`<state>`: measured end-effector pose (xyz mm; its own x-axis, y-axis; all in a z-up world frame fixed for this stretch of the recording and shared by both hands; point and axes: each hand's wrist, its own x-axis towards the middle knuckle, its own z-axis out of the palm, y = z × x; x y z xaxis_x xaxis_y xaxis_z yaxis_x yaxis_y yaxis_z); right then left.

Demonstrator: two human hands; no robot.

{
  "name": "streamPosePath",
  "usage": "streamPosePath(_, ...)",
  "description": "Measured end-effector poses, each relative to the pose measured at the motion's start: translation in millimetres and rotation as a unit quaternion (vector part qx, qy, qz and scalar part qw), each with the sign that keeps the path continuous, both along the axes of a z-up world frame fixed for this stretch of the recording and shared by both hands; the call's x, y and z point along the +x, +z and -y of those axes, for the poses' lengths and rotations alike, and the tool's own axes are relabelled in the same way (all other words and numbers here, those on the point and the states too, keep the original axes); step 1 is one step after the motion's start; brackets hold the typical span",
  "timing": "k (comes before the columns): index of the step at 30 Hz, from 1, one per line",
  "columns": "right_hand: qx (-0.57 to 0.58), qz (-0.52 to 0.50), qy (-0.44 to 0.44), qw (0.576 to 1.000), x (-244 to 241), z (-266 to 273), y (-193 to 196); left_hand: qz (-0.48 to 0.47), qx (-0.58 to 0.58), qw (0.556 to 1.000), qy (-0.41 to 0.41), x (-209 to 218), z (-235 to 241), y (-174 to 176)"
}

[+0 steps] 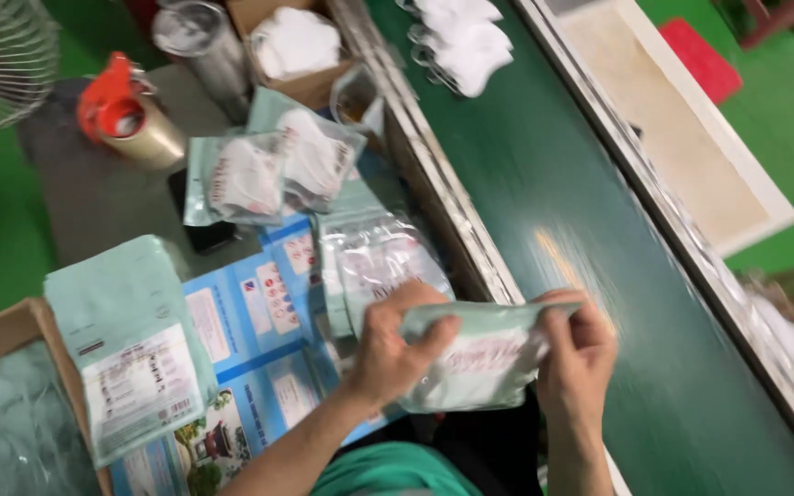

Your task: Packing face masks into individual plastic bags on a manufacturing line.

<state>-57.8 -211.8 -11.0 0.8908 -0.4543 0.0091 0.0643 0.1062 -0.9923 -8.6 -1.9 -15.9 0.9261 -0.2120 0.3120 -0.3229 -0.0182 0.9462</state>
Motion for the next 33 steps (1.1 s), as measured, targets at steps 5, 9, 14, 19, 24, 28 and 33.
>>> streamPosePath(5,-0.013,-0.126,0.095,0.987,53.3,-13.3,-20.4,0.029,0.004,0.996,0.087,30.9,-30.6,-19.9)
streamPosePath(9,-0.444,0.083,0.178,0.874,171.5,-25.6,11.0,-0.163,-0.093,0.93,0.317,96.0,-112.4,-74.8)
streamPosePath(14,-0.812,0.095,0.095,0.568,372.7,-7.9,-28.9,-0.129,-0.081,0.914,0.376,147.2,-164.2,-97.0)
streamPosePath(19,-0.741,-0.05,0.231,0.629,522.5,12.7,-60.6,0.032,0.157,0.925,0.346,135.8,-79.7,-82.1)
streamPosePath(24,-0.796,0.046,0.214,0.564,431.2,43.6,-73.6,0.114,0.204,0.956,0.177,169.1,-24.1,6.5)
streamPosePath(28,-0.669,0.028,0.26,0.696,235.9,23.4,52.0,0.231,0.28,0.92,0.145,196.6,41.7,-24.5)
streamPosePath(33,-0.438,0.01,0.182,0.88,58.0,101.3,93.0,0.227,0.129,0.965,-0.033,129.0,109.2,-6.6)
